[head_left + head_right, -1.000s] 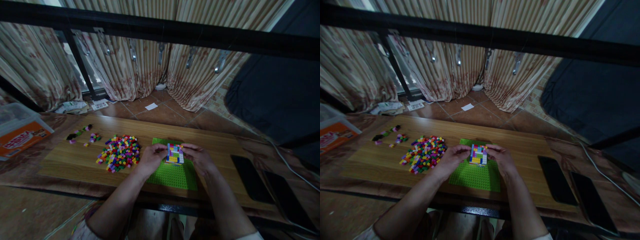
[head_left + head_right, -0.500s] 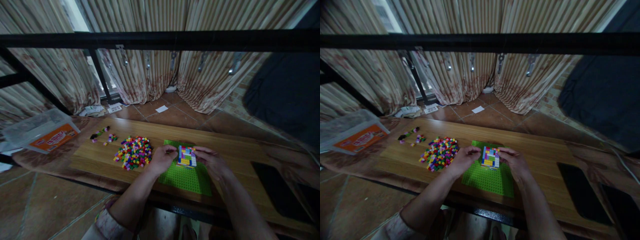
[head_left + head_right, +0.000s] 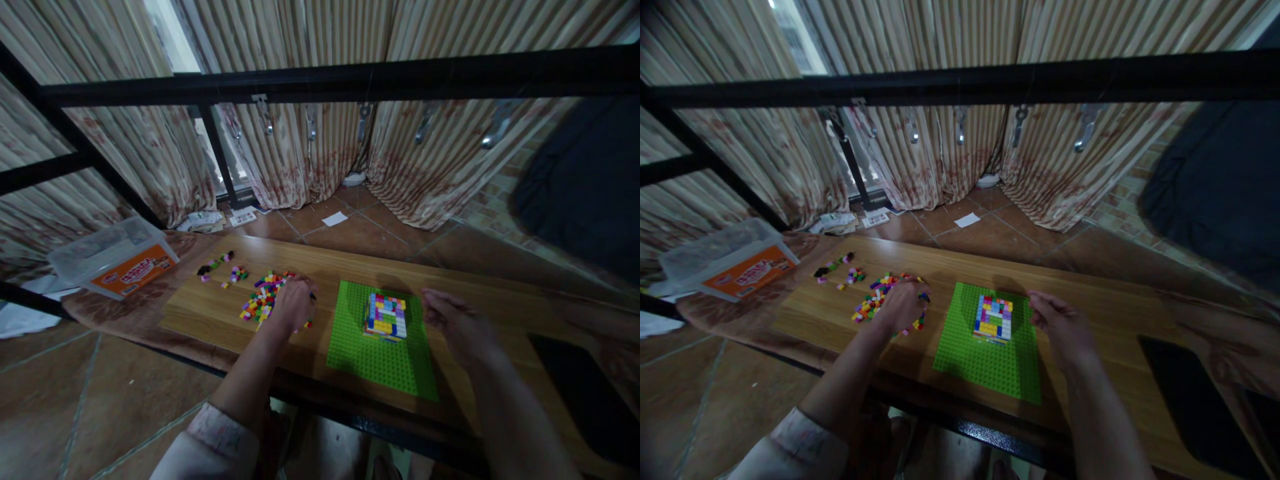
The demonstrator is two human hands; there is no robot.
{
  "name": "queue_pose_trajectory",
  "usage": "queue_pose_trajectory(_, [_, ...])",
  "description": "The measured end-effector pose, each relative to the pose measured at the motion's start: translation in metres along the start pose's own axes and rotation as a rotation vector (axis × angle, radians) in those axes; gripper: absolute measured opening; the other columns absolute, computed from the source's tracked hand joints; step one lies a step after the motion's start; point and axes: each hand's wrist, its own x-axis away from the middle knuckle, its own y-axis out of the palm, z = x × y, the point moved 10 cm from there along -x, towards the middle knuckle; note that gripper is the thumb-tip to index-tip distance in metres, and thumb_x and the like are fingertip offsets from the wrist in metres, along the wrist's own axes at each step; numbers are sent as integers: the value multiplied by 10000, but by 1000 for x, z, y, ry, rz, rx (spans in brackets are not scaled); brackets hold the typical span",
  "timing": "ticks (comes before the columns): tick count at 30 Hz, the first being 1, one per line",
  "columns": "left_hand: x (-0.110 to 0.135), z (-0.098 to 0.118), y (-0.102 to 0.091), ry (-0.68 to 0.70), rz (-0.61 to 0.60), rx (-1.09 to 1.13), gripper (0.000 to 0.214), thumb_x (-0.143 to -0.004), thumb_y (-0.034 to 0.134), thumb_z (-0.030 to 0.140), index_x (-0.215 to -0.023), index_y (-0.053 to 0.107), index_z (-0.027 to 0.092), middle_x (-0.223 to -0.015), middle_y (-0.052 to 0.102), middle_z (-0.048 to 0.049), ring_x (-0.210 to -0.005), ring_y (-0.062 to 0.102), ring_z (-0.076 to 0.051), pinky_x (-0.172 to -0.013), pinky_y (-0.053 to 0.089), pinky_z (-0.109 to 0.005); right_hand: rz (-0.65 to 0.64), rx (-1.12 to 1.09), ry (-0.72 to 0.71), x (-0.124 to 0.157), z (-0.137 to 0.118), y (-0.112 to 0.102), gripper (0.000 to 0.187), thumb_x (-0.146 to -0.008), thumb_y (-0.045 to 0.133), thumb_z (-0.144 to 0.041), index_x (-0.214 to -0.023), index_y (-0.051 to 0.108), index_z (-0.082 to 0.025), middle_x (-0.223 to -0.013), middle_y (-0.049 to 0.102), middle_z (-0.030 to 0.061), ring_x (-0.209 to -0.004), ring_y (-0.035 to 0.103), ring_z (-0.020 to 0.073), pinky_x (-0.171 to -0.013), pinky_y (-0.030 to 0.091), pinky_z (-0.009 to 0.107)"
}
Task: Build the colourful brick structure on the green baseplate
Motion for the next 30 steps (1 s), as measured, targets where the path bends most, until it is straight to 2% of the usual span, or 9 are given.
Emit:
queue_pose_trajectory(2, [-1,8,7,78,-11,-195,301,-731,531,80,-899,755,191,-957,688,-111,-965,603,-244,-951,429,-335,-16,21,-20,1,-1,3,374,-512,853,-440,-787,760,-205,-712,681,32,-533,539,108,-478,454,245])
queue_pose_trajectory(4, [-2,8,11,84,-8,-272,293,-739,520,82,-891,753,173,-961,679,-123,-948,599,-246,-958,426,-345,-30,31,-32,2,-1,5,383,-522,849,-454,-803,761,-208,-705,677,29,-529,535,105,-483,453,245])
queue_pose_trajectory(15, [-3,9,9,55,22,-280,236,-794,480,89,-778,709,143,-888,650,-127,-867,583,-223,-865,450,-332,-10,19,-36,7,-8,7,405,-464,861,-466,-760,757,-210,-682,680,22,-522,528,104,-489,432,246])
queue_pose_trajectory(17, [-5,11,4,47,42,-130,204,-795,496,105,-759,691,156,-852,654,-96,-833,580,-198,-827,457,-307,-10,10,-72,8,-13,9,392,-478,853,-467,-757,755,-209,-663,676,19,-509,522,102,-488,427,250])
queue_pose_trajectory(19, [-7,12,3,18,35,192,156,-801,527,159,-748,673,169,-771,649,-53,-765,575,-168,-754,464,-274,-22,9,-102,10,-18,13,374,-496,845,-464,-754,753,-209,-647,672,16,-496,516,100,-491,426,254])
queue_pose_trajectory(21, [-6,15,11,-42,-31,579,123,-795,583,248,-763,668,165,-687,627,-18,-676,562,-140,-659,454,-243,-37,-7,-129,14,-23,20,345,-521,834,-453,-757,753,-215,-656,677,14,-495,516,99,-500,429,257])
queue_pose_trajectory(24, [1,26,32,-159,-183,1041,234,-707,723,348,-813,682,144,-684,634,-10,-607,557,-107,-570,425,-212,-57,-41,-190,22,-33,31,283,-574,811,-419,-777,756,-231,-669,682,6,-520,524,104,-525,434,260])
queue_pose_trajectory(27, [13,44,47,-229,-305,1299,316,-623,819,327,-850,704,141,-749,671,-23,-627,589,-87,-585,440,-195,-120,-35,-255,33,-42,47,220,-631,788,-377,-807,758,-248,-674,685,-4,-571,548,114,-569,446,260])
queue_pose_trajectory(30, [21,60,54,-250,-378,1404,313,-616,836,284,-866,717,139,-794,693,-36,-644,607,-80,-616,463,-188,-254,-9,-305,48,-47,68,200,-666,775,-346,-844,755,-257,-744,702,-3,-664,590,131,-646,474,271])
